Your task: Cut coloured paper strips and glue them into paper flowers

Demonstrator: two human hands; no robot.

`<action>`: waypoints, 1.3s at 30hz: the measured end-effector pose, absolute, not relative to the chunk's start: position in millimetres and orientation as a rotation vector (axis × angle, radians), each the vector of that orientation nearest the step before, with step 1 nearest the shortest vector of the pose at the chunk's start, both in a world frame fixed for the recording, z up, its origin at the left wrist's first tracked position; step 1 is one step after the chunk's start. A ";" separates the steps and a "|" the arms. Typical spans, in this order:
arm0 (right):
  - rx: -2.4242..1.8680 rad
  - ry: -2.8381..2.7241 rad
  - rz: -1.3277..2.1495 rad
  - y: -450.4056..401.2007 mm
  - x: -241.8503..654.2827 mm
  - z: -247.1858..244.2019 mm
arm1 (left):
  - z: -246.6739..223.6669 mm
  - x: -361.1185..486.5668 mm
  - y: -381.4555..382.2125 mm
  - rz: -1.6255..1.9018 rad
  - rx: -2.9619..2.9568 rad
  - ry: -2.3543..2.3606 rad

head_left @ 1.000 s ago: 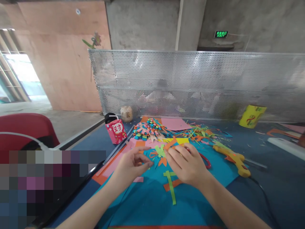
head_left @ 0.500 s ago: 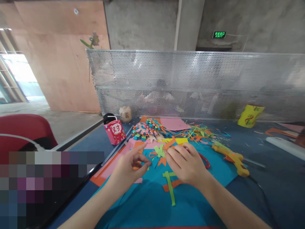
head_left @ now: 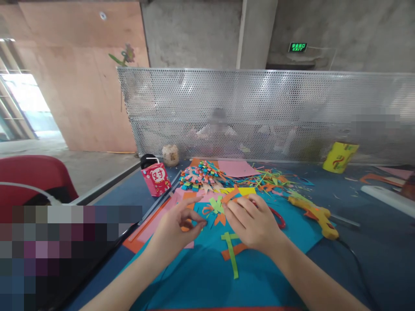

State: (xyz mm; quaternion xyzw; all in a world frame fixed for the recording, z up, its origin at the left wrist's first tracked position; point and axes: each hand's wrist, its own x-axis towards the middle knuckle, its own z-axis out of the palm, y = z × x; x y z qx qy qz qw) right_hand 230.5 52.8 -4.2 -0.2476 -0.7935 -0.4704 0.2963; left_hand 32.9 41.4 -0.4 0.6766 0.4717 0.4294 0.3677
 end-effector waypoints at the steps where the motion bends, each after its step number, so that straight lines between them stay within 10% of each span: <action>1: -0.659 -2.112 -1.251 52.8 230.6 -4.1 | -0.9 32.6 41.2 1.104 1.761 1.220; 33: -0.765 -2.143 -1.102 55.5 231.7 -3.1 | -14.5 15.7 42.6 1.265 3.156 0.889; 39: -0.818 -2.182 -0.643 58.4 229.8 -6.6 | -7.2 18.0 33.2 1.301 2.949 0.982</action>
